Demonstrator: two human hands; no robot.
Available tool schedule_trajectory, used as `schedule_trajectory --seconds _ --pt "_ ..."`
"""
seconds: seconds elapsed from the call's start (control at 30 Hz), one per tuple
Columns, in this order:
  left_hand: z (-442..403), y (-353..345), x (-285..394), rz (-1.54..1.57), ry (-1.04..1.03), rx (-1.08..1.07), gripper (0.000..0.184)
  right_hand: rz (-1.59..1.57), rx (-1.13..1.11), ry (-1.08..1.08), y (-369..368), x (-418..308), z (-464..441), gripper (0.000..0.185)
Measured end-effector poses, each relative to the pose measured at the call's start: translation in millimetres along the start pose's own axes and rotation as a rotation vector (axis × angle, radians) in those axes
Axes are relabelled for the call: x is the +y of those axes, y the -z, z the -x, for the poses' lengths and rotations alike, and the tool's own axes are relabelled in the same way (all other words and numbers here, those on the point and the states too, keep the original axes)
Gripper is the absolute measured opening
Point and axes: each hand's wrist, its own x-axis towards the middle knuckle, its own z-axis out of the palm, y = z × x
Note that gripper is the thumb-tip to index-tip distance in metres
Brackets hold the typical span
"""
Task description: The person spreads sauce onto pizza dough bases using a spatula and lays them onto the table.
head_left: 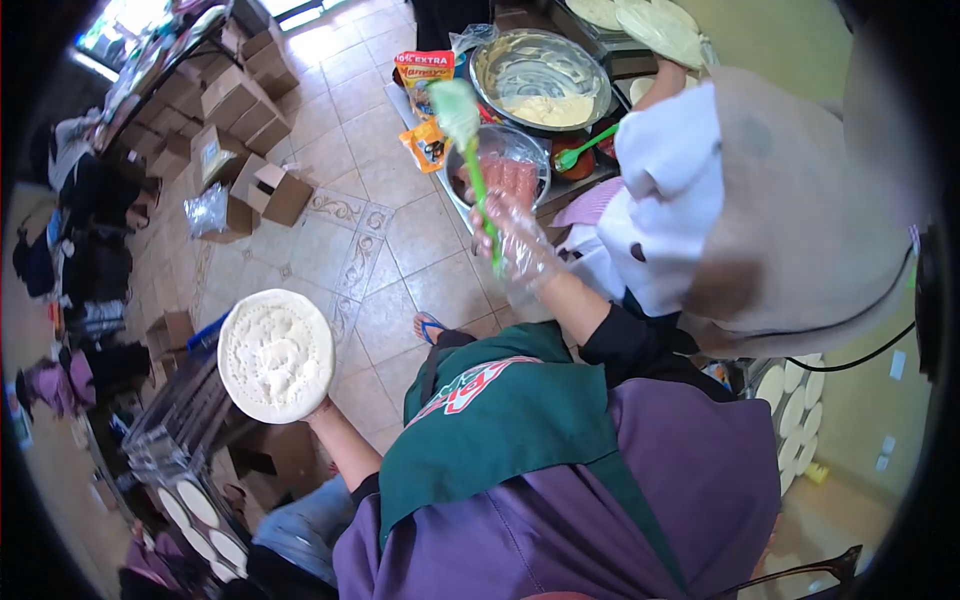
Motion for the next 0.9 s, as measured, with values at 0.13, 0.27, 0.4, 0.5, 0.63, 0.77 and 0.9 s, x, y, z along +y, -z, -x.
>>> schedule_trajectory --seconds 0.13,0.27,0.4,0.5,0.63,0.77,0.9 --pt "-120 10 74 -0.011 0.113 0.02 0.062 -0.063 0.26 0.403 16 -19 -103 0.022" --pt "-212 13 106 -0.024 0.239 0.05 0.062 0.885 0.811 0.512 89 -48 -172 0.019" --pt "-372 21 104 -0.047 0.331 0.088 0.063 1.568 1.0 0.151 121 -97 -216 0.022" --pt "-358 17 114 -0.081 0.361 0.114 0.063 1.623 1.028 -0.099 158 -115 -261 0.023" --pt "-451 15 129 -0.134 0.436 0.144 0.063 1.615 1.005 -0.299 194 -128 -313 0.028" --pt "-423 14 160 -0.149 0.489 0.195 0.063 1.775 0.972 -0.355 232 -132 -333 0.028" --pt "-483 34 150 -0.172 0.546 0.272 0.063 1.765 0.851 -0.482 313 -108 -356 0.023"
